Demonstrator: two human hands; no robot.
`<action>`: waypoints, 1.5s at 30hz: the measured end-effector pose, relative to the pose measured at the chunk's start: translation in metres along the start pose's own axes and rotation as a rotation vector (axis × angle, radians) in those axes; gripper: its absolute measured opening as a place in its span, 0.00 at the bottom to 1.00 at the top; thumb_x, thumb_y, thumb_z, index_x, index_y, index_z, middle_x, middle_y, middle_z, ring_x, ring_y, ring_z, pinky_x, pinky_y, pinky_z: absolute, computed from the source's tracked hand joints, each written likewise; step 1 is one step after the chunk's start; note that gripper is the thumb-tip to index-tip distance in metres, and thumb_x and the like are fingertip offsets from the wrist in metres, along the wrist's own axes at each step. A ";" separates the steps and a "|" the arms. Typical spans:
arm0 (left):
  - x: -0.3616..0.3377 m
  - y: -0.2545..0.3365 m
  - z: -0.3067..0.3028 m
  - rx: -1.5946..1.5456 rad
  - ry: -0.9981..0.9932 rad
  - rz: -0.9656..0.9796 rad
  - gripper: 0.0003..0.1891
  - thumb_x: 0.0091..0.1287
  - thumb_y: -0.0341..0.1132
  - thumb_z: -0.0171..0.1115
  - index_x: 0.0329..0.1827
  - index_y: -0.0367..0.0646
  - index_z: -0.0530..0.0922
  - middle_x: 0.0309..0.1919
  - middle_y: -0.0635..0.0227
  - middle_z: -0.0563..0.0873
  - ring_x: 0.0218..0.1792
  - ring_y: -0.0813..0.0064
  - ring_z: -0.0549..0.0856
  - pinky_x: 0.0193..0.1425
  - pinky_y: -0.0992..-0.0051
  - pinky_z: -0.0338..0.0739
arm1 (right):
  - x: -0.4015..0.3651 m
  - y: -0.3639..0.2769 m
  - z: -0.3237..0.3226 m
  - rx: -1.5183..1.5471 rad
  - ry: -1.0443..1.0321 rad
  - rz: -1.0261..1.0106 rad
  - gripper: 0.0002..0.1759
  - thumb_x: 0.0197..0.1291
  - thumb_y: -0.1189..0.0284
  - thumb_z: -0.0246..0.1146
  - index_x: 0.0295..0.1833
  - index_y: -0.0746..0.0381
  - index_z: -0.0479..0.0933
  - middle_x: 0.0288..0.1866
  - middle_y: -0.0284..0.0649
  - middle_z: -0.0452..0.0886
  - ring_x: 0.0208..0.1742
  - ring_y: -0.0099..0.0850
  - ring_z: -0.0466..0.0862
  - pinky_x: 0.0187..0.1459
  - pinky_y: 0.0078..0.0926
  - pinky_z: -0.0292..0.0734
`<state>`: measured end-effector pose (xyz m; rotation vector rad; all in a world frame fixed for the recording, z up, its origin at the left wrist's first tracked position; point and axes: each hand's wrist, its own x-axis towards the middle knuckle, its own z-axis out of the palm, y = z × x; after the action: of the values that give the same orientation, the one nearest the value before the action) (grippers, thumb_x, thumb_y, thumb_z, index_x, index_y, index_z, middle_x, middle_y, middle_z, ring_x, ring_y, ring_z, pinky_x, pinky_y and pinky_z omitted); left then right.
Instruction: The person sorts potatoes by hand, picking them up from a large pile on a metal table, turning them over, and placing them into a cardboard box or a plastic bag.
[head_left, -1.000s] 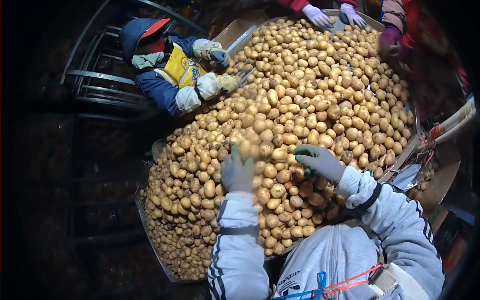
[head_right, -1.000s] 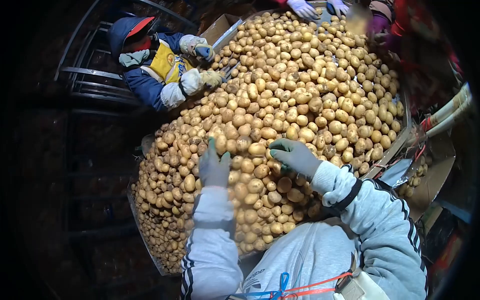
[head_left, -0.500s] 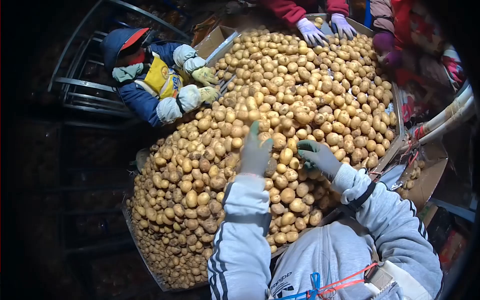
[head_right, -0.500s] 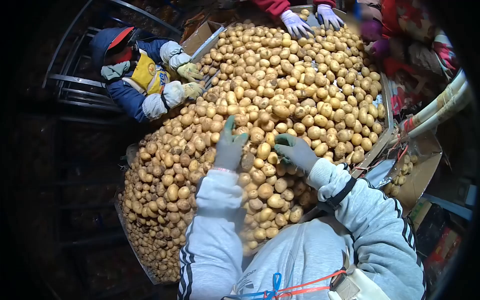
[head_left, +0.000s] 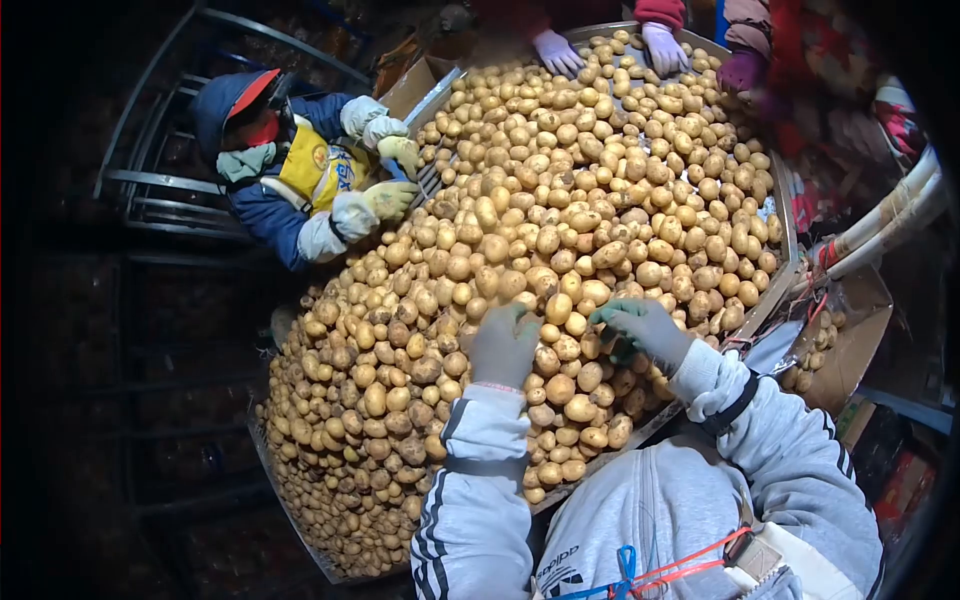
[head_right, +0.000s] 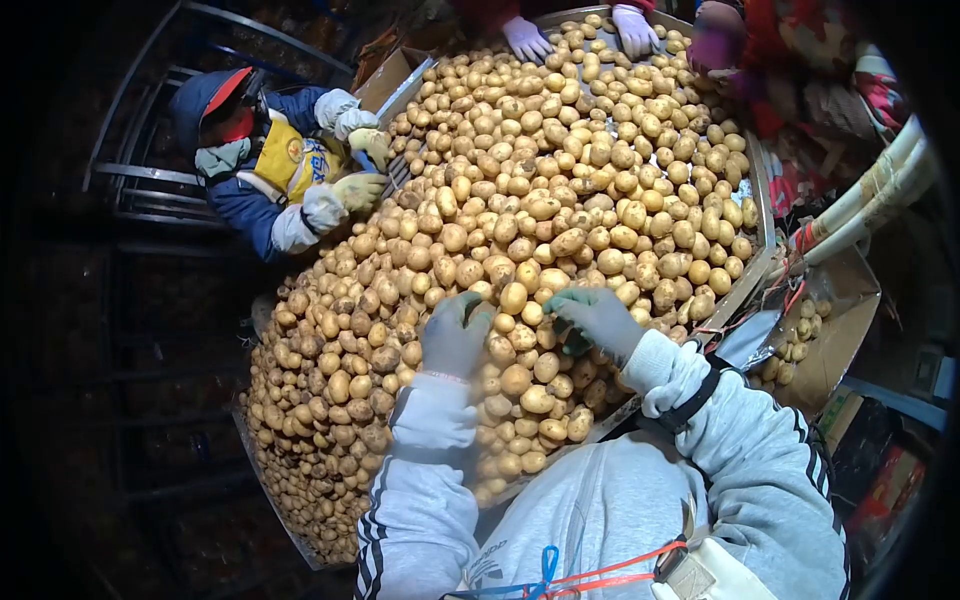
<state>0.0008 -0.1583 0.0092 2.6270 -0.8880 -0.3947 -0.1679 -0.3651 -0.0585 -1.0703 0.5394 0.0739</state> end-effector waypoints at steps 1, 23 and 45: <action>-0.001 0.005 0.000 0.009 0.005 0.009 0.27 0.70 0.45 0.71 0.69 0.43 0.82 0.62 0.50 0.83 0.57 0.48 0.87 0.62 0.54 0.83 | -0.006 -0.002 0.004 0.040 -0.012 -0.002 0.17 0.77 0.59 0.67 0.60 0.59 0.88 0.42 0.32 0.89 0.40 0.22 0.87 0.36 0.23 0.86; -0.072 0.076 0.016 -0.933 -0.171 -0.176 0.18 0.69 0.33 0.79 0.54 0.34 0.81 0.39 0.66 0.89 0.35 0.80 0.86 0.39 0.77 0.82 | -0.049 -0.030 0.019 0.024 -0.202 0.083 0.20 0.81 0.57 0.62 0.61 0.62 0.85 0.47 0.34 0.88 0.43 0.23 0.86 0.46 0.24 0.83; -0.108 0.081 0.021 -0.304 -0.133 0.079 0.21 0.75 0.49 0.70 0.38 0.36 0.82 0.29 0.52 0.86 0.31 0.59 0.86 0.40 0.60 0.80 | -0.050 0.014 0.036 -0.031 -0.031 -0.047 0.20 0.79 0.56 0.67 0.38 0.61 0.83 0.30 0.24 0.78 0.33 0.16 0.71 0.35 0.20 0.68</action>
<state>-0.1321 -0.1562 0.0393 2.3030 -0.8910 -0.6357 -0.2024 -0.3177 -0.0343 -1.1102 0.4864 0.0579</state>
